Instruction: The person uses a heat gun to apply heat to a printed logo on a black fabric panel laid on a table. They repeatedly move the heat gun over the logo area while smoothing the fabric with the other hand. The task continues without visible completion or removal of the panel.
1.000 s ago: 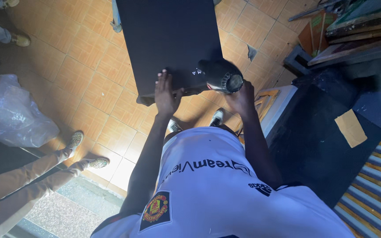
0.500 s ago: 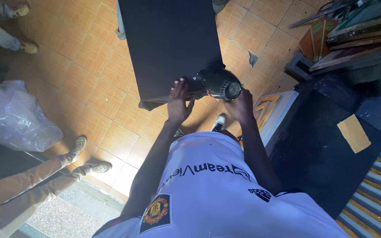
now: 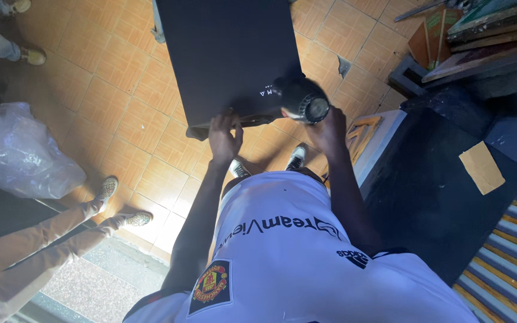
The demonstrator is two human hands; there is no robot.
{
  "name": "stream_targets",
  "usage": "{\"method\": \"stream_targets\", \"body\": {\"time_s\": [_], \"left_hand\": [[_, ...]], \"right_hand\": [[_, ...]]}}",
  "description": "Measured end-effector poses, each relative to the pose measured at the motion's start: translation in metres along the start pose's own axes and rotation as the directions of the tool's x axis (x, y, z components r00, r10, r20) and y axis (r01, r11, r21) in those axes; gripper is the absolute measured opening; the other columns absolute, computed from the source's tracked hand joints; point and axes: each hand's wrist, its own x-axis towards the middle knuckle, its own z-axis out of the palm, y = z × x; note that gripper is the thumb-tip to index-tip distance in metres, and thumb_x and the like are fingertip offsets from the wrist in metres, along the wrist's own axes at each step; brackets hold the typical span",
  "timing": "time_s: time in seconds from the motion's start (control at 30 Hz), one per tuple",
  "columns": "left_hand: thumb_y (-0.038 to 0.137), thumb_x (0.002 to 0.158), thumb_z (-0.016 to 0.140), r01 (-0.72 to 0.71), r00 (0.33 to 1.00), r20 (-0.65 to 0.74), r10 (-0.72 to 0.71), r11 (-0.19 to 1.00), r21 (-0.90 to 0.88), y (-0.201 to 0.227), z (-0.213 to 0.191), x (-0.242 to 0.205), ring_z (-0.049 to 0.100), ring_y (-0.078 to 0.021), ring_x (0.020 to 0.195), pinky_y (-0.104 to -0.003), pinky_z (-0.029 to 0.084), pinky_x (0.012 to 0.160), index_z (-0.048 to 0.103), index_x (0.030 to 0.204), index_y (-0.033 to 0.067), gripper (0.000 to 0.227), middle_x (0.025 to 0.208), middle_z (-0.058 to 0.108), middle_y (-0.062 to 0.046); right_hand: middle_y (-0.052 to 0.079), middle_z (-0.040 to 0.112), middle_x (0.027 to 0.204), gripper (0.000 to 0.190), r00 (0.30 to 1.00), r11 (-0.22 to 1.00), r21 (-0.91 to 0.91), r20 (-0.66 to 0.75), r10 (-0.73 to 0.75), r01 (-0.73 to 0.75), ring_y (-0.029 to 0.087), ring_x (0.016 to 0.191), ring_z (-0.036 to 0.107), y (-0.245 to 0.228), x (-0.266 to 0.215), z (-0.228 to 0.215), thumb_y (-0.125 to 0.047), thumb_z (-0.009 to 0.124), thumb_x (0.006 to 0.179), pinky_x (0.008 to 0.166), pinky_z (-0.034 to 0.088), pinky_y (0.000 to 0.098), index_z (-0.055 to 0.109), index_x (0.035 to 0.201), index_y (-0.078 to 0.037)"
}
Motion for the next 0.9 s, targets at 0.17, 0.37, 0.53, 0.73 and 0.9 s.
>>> {"method": "stream_targets", "body": {"time_s": [0.17, 0.37, 0.53, 0.73, 0.9], "left_hand": [[0.015, 0.077, 0.077, 0.147, 0.984, 0.07, -0.162, 0.972, 0.185, 0.001, -0.006, 0.0, 0.066, -0.0264, 0.092, -0.036, 0.051, 0.079, 0.075, 0.101, 0.0098, 0.025, 0.11, 0.067, -0.004], [0.019, 0.073, 0.077, 0.175, 0.978, 0.062, -0.2, 0.943, 0.283, 0.019, -0.001, 0.003, 0.066, -0.0273, 0.093, -0.039, 0.053, 0.075, 0.076, 0.1, 0.0094, 0.028, 0.111, 0.066, -0.004], [0.022, 0.071, 0.079, 0.204, 0.975, 0.01, -0.222, 0.912, 0.356, 0.029, 0.006, 0.001, 0.065, -0.0268, 0.094, -0.039, 0.05, 0.076, 0.076, 0.097, 0.0111, 0.028, 0.11, 0.065, -0.003], [0.023, 0.069, 0.078, 0.192, 0.977, 0.01, -0.212, 0.904, 0.382, 0.033, 0.031, 0.006, 0.064, -0.0298, 0.103, -0.041, 0.051, 0.084, 0.073, 0.109, 0.0092, 0.043, 0.115, 0.063, -0.006], [0.015, 0.078, 0.07, 0.119, 0.982, 0.12, -0.149, 0.966, 0.228, 0.069, 0.045, 0.021, 0.058, -0.0414, 0.13, -0.046, 0.048, 0.104, 0.07, 0.124, -0.0022, 0.049, 0.135, 0.062, -0.022]], "right_hand": [[0.028, 0.072, 0.082, 0.025, 0.995, 0.995, -0.058, -0.048, -0.085, 0.083, 0.053, 0.086, 0.072, 0.042, 0.012, -0.009, -0.018, 0.085, 0.072, 0.074, 0.058, 0.0624, 0.074, 0.085, 0.001], [0.026, 0.073, 0.083, 0.026, 0.995, 0.994, -0.052, 0.011, -0.096, 0.096, 0.051, 0.087, 0.073, 0.021, 0.0, -0.011, -0.022, 0.084, 0.074, 0.076, 0.058, 0.0623, 0.073, 0.081, 0.0], [0.026, 0.071, 0.078, 0.029, 0.978, 0.978, 0.016, -0.031, -0.205, 0.206, 0.052, 0.082, 0.072, 0.046, 0.014, -0.002, -0.022, 0.087, 0.072, 0.07, 0.058, 0.0621, 0.07, 0.078, 0.0], [0.024, 0.07, 0.076, 0.022, 0.953, 0.952, 0.059, -0.063, -0.298, 0.301, 0.052, 0.081, 0.071, 0.035, 0.016, -0.012, -0.02, 0.086, 0.068, 0.065, 0.056, 0.0663, 0.072, 0.075, -0.004], [0.02, 0.072, 0.077, 0.032, 0.971, 0.963, 0.127, -0.047, -0.234, 0.238, 0.048, 0.081, 0.073, 0.081, 0.046, 0.001, -0.031, 0.089, 0.068, 0.069, 0.059, 0.0612, 0.073, 0.08, -0.006]]}}
